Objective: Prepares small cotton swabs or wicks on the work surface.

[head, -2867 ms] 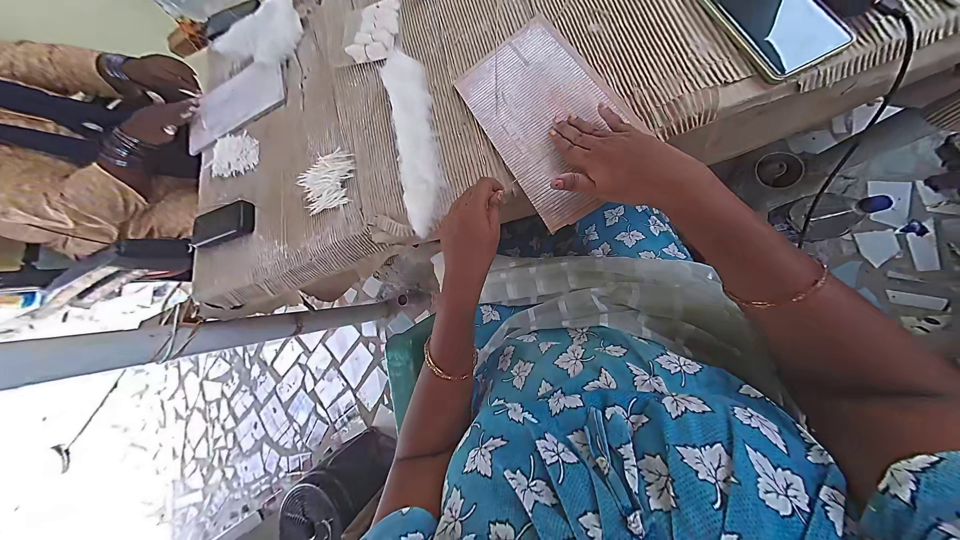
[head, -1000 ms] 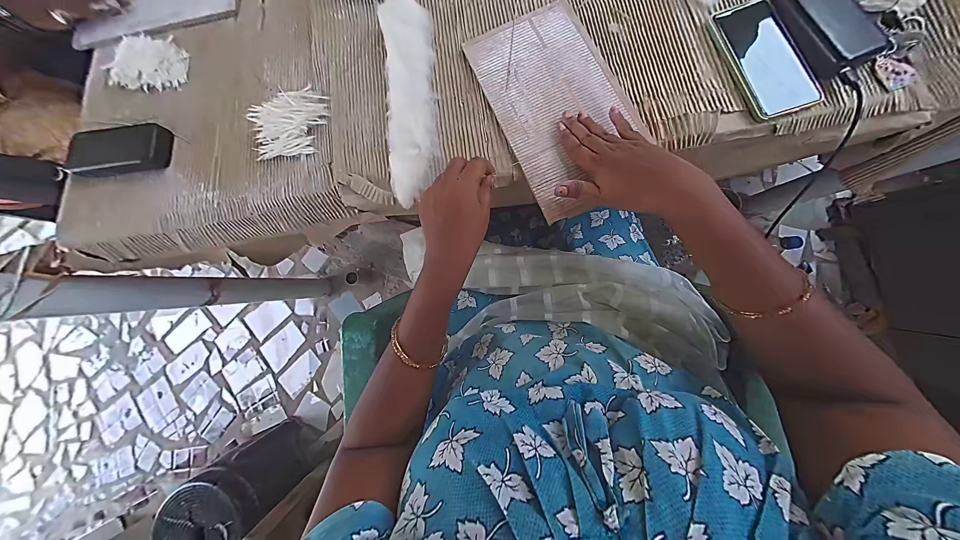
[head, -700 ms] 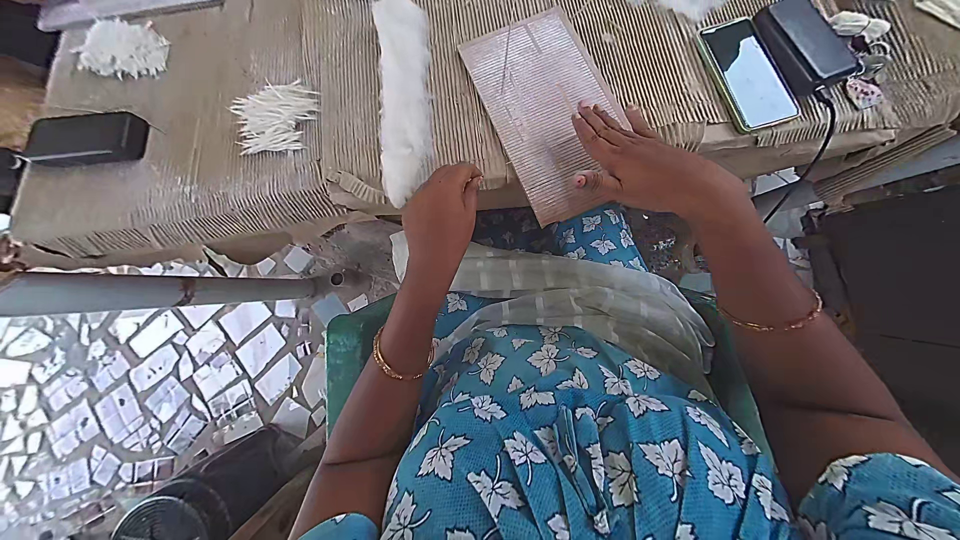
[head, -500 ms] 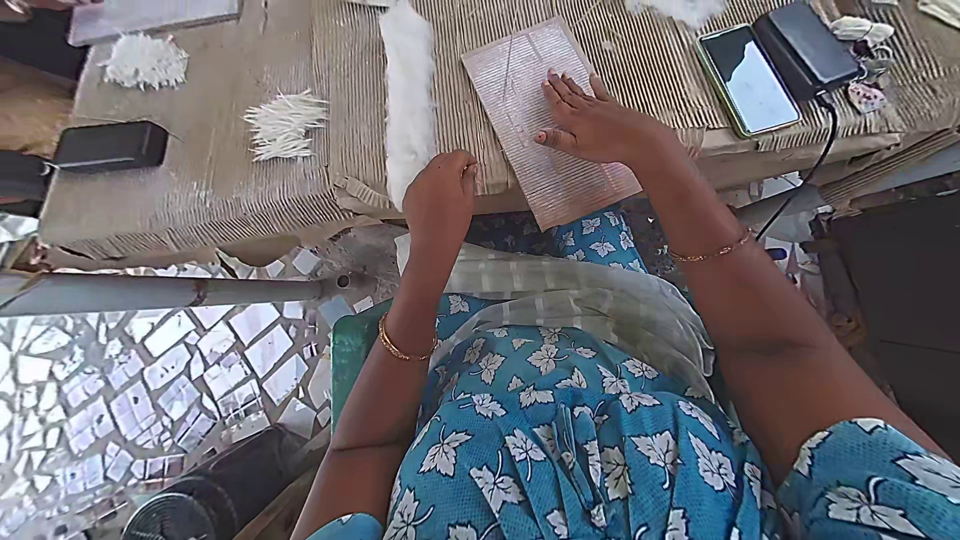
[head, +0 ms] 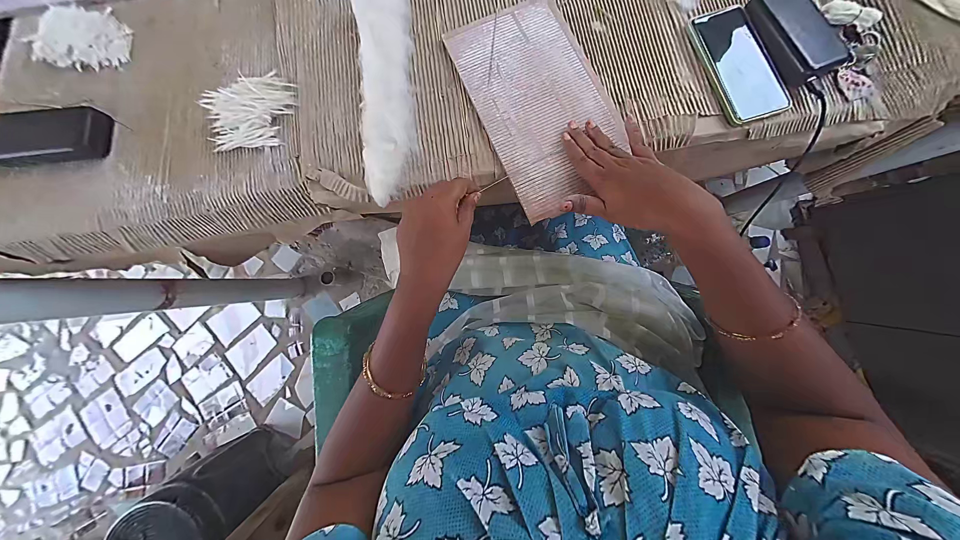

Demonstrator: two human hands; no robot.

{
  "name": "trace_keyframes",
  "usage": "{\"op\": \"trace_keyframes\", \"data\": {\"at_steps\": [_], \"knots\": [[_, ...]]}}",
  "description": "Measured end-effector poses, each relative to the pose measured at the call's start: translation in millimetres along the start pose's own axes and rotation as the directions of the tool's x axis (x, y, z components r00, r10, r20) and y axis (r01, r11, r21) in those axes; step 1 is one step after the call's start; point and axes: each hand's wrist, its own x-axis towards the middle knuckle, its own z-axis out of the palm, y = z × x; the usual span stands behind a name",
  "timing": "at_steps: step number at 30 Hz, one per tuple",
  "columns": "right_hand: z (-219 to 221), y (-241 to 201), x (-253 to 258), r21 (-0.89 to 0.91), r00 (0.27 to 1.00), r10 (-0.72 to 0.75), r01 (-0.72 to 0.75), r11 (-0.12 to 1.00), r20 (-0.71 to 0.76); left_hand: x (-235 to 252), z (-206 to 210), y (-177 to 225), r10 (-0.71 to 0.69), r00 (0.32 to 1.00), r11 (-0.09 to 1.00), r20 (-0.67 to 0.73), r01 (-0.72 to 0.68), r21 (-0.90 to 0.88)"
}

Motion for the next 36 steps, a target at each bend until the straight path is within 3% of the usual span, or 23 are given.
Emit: {"op": "trace_keyframes", "data": {"at_steps": [5, 10, 15, 19, 25, 29, 36], "knots": [[-25, 1, -21, 0.094, 0.997, 0.021, -0.015, 0.995, -0.068, -1, -6, -2, -0.052, 0.997, 0.998, -0.053, 0.051, -0.028], [-39, 21, 45, 0.098, 0.997, 0.011, -0.004, 0.995, -0.077, 21, -12, -4, -0.032, 0.995, 0.997, -0.096, 0.038, 0.067], [-33, 14, 98, 0.021, 1.000, 0.010, -0.009, 1.000, -0.012, 57, -5, -5, -0.228, 0.973, 0.965, -0.021, 0.229, 0.126], [-25, 14, 90, -0.012, 0.999, 0.033, -0.033, 0.999, 0.003, 55, -1, -8, -0.212, 0.977, 0.971, -0.027, 0.214, 0.111], [-20, 10, 28, -0.030, 0.997, 0.062, -0.061, 0.998, 0.047, 16, -5, -1, -0.037, 0.999, 0.997, -0.035, 0.039, 0.073], [-24, 11, 3, -0.023, 0.998, 0.064, -0.064, 0.998, 0.015, 14, 1, -3, -0.027, 0.997, 0.997, -0.073, 0.032, 0.064], [-32, 7, 68, -0.015, 0.999, 0.037, -0.037, 0.999, 0.009, 48, 9, -3, -0.114, 0.991, 0.987, -0.064, 0.120, 0.110]]}}
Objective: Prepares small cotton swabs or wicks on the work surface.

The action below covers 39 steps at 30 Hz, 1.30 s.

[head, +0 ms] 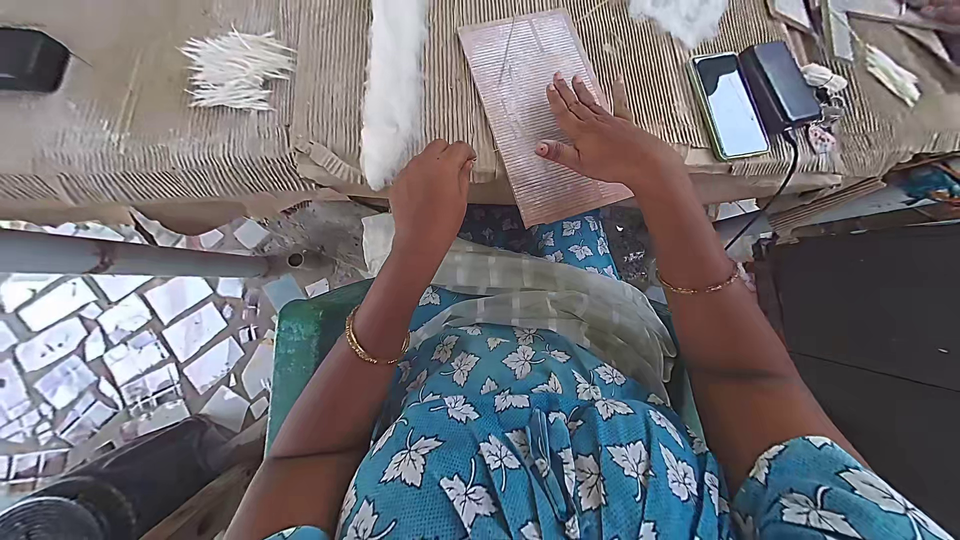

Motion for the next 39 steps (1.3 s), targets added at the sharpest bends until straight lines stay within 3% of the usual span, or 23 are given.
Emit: {"op": "trace_keyframes", "data": {"at_steps": [5, 11, 17, 20, 24, 29, 34, 39], "knots": [[19, -3, 11, 0.009, 0.999, -0.004, 0.004, 1.000, -0.032, -6, 1, 2, -0.011, 1.000, 1.000, 0.021, 0.011, -0.019], [31, -7, -44, -0.018, 1.000, -0.020, 0.021, 1.000, 0.020, -50, -5, 8, 0.106, 0.992, 0.990, 0.070, -0.099, -0.096], [27, -5, -90, 0.040, 0.998, -0.063, 0.062, 0.997, 0.029, -53, 1, 5, 0.096, 0.990, 0.987, 0.099, -0.082, -0.140], [9, 4, -78, 0.054, 0.999, -0.039, 0.039, 0.998, 0.004, -41, -6, -1, 0.043, 0.997, 0.994, 0.058, -0.036, -0.104], [-12, 12, -22, 0.073, 1.000, -0.014, 0.015, 0.997, -0.017, -6, -11, -9, -0.053, 0.998, 0.998, 0.042, 0.055, -0.032], [-3, 5, 33, 0.031, 0.999, -0.033, 0.032, 0.999, 0.035, 4, -9, -6, -0.093, 0.995, 0.996, 0.043, 0.092, 0.019], [16, 1, 15, -0.015, 0.999, -0.050, 0.050, 0.999, 0.007, -8, -6, -9, -0.079, 0.995, 0.997, 0.064, 0.077, 0.033], [23, 0, -31, -0.039, 0.998, -0.054, 0.055, 0.998, 0.027, -42, -10, -3, 0.068, 0.997, 0.998, 0.022, -0.068, -0.019]]}}
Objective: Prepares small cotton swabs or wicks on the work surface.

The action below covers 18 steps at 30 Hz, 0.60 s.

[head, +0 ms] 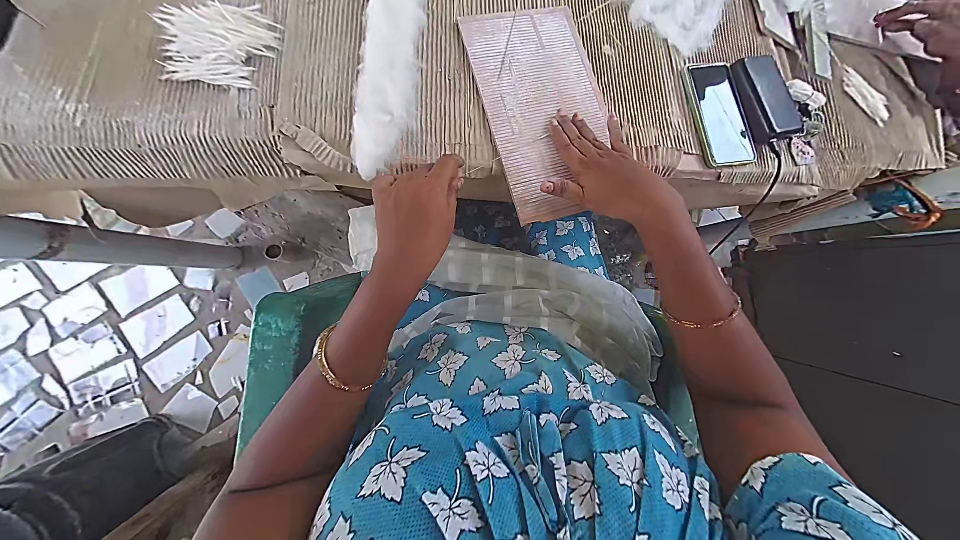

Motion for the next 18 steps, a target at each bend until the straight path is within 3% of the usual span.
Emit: {"op": "trace_keyframes", "data": {"at_steps": [8, 13, 18], "knots": [[-11, 3, -54, 0.049, 0.998, 0.053, -0.052, 0.997, -0.017, -17, 0, 1, 0.027, 1.000, 0.999, 0.004, -0.026, -0.040], [-27, 5, -14, 0.078, 0.998, 0.045, -0.042, 0.996, -0.037, 13, 5, -2, -0.043, 0.999, 0.999, -0.008, 0.043, 0.020], [-15, 1, 36, 0.076, 0.999, 0.034, -0.034, 0.997, 0.009, 26, 3, 0, -0.096, 0.995, 0.995, 0.016, 0.095, 0.036]]}}
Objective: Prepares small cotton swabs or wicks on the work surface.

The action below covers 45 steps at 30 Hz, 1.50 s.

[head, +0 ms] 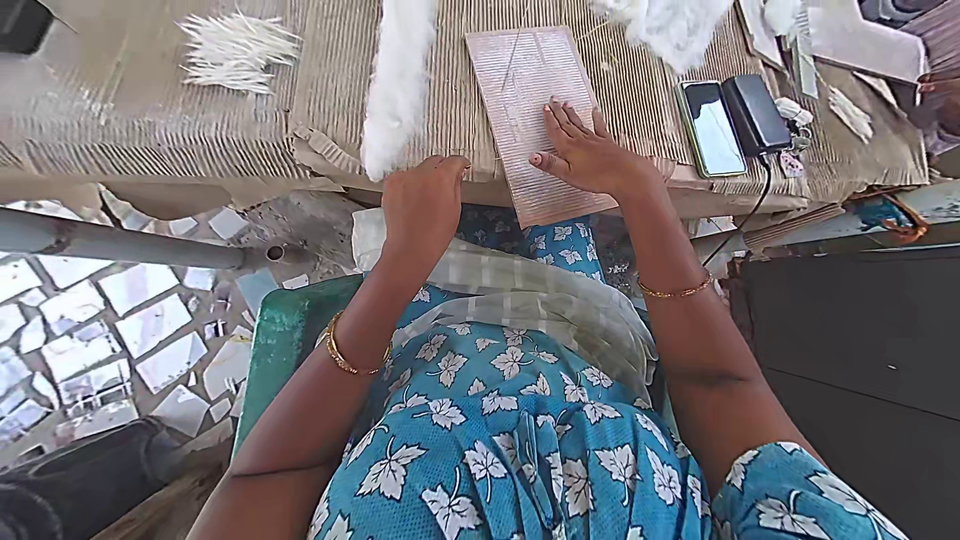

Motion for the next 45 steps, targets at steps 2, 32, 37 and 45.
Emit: {"op": "trace_keyframes", "data": {"at_steps": [2, 32, 37, 45], "knots": [[7, 1, 0, -0.014, 1.000, 0.000, 0.000, 1.000, -0.029, -2, 1, -1, 0.009, 1.000, 1.000, 0.013, -0.009, 0.003], [11, -64, -45, 0.941, 0.832, 0.464, 0.337, 0.012, -0.304, -43, 1, -21, 0.035, 0.996, 0.810, 0.086, 0.022, -0.586], [8, -68, -33, 0.935, 0.809, 0.496, 0.356, 0.013, -0.315, -42, -1, -27, 0.027, 0.993, 0.798, 0.112, 0.046, -0.602], [-13, -70, -14, 0.899, 0.736, 0.568, 0.438, 0.016, -0.369, -42, -3, -33, -0.004, 0.990, 0.816, 0.138, 0.083, -0.573]]}}
